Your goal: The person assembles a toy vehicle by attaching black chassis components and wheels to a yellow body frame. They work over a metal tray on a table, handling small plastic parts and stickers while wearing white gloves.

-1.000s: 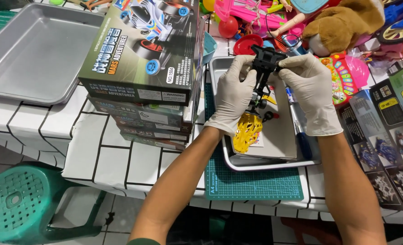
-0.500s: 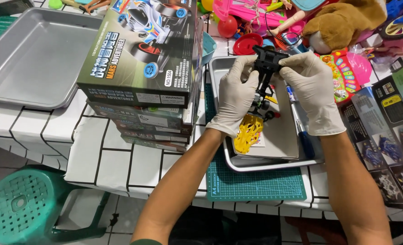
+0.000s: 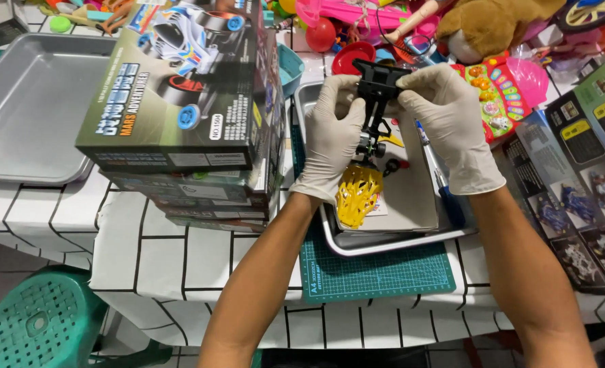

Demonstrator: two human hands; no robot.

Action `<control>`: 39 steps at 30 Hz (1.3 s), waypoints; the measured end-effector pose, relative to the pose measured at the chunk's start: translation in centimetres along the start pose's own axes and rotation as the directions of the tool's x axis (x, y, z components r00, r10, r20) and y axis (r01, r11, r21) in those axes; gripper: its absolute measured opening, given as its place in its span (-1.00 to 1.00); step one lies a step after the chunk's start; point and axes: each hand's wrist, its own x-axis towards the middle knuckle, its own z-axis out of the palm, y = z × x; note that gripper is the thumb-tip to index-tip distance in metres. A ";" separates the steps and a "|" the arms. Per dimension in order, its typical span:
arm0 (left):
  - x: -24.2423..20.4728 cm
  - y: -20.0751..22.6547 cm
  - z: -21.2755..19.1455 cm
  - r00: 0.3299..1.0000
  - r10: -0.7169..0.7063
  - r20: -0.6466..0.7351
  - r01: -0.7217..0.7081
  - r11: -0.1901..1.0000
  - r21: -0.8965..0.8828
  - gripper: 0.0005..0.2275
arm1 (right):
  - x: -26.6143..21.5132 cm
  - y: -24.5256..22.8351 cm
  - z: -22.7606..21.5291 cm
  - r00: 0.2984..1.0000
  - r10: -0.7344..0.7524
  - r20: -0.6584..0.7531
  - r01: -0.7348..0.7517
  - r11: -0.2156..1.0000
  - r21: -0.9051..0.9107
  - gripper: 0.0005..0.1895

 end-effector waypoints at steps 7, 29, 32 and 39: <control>1.2 -0.1 -0.3 0.990 -0.130 -0.063 0.115 0.974 -0.194 -0.77 | 0.1 -1.9 0.0 0.999 0.013 0.040 -0.010 0.996 -0.089 -0.74; -0.4 0.2 0.1 0.999 0.029 -0.022 -0.025 0.990 0.139 -0.76 | -0.1 1.6 0.1 1.000 0.013 0.011 -0.013 1.000 0.009 -0.91; -0.4 0.3 0.0 1.000 0.006 -0.004 -0.005 0.995 0.103 -0.75 | 0.1 2.5 0.0 0.999 0.034 -0.007 -0.034 0.999 0.038 -0.91; -0.7 -1.1 0.4 0.996 0.082 0.018 -0.083 0.991 0.107 -0.74 | -0.3 2.7 -0.2 1.000 0.030 0.002 -0.029 0.998 -0.049 -0.96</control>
